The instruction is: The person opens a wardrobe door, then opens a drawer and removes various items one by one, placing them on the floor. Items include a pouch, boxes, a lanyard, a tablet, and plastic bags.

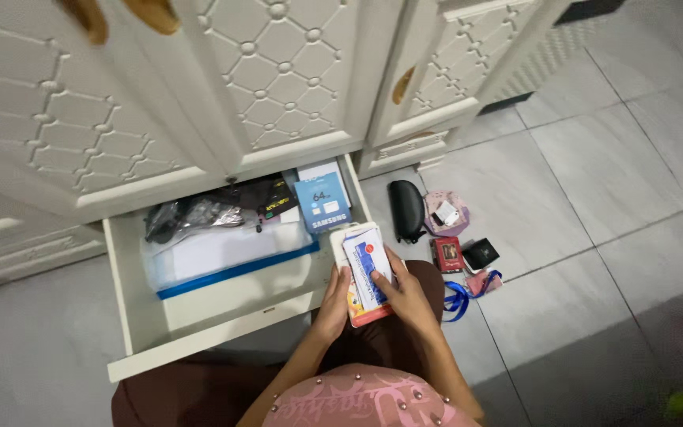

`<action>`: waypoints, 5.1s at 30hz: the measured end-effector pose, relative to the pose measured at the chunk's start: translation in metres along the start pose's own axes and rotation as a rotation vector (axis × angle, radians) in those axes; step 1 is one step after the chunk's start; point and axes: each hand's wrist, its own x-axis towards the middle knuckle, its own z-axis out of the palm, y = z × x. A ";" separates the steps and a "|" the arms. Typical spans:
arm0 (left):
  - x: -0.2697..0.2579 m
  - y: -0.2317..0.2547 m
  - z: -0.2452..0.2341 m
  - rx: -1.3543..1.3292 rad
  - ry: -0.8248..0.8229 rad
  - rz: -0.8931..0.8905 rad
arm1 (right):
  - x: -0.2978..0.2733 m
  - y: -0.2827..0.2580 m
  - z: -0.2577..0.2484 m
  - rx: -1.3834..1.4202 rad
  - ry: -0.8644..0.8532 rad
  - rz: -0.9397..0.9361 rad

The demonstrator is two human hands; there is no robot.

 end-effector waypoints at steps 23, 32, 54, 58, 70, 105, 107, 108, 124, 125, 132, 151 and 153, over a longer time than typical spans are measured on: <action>0.119 -0.113 0.118 1.490 -1.012 0.723 | -0.069 0.323 -0.183 0.427 1.359 0.752; 0.109 -0.100 0.145 1.511 -0.901 0.632 | -0.075 0.333 -0.187 -0.098 1.293 1.043; -0.007 0.065 -0.119 0.756 0.356 0.302 | 0.115 0.092 0.049 0.599 0.433 -0.036; -0.002 0.062 -0.122 0.801 0.252 0.336 | 0.131 0.118 0.121 0.900 0.359 0.290; 0.010 0.048 -0.150 0.680 0.257 0.284 | 0.172 0.201 0.187 1.085 0.351 0.772; 0.037 0.075 0.109 0.753 -0.105 0.276 | 0.012 -0.006 -0.061 0.898 0.590 0.010; 0.045 0.066 0.120 0.808 -0.124 0.269 | 0.011 -0.001 -0.071 0.932 0.619 -0.008; 0.050 0.061 0.125 0.854 -0.134 0.273 | 0.011 0.003 -0.076 0.950 0.633 -0.017; 0.111 -0.061 0.125 1.870 -0.548 0.658 | 0.008 0.278 -0.167 0.918 1.338 0.150; 0.113 -0.065 0.122 1.864 -0.522 0.626 | 0.004 0.298 -0.174 0.924 1.416 0.174; 0.116 -0.073 0.120 1.819 -0.456 0.618 | -0.011 0.354 -0.224 0.683 1.631 0.373; 0.109 -0.066 0.129 1.783 -0.461 0.566 | -0.015 0.355 -0.264 0.258 1.473 0.689; 0.105 -0.058 0.129 1.529 -0.530 0.704 | -0.016 0.348 -0.252 0.236 1.524 0.634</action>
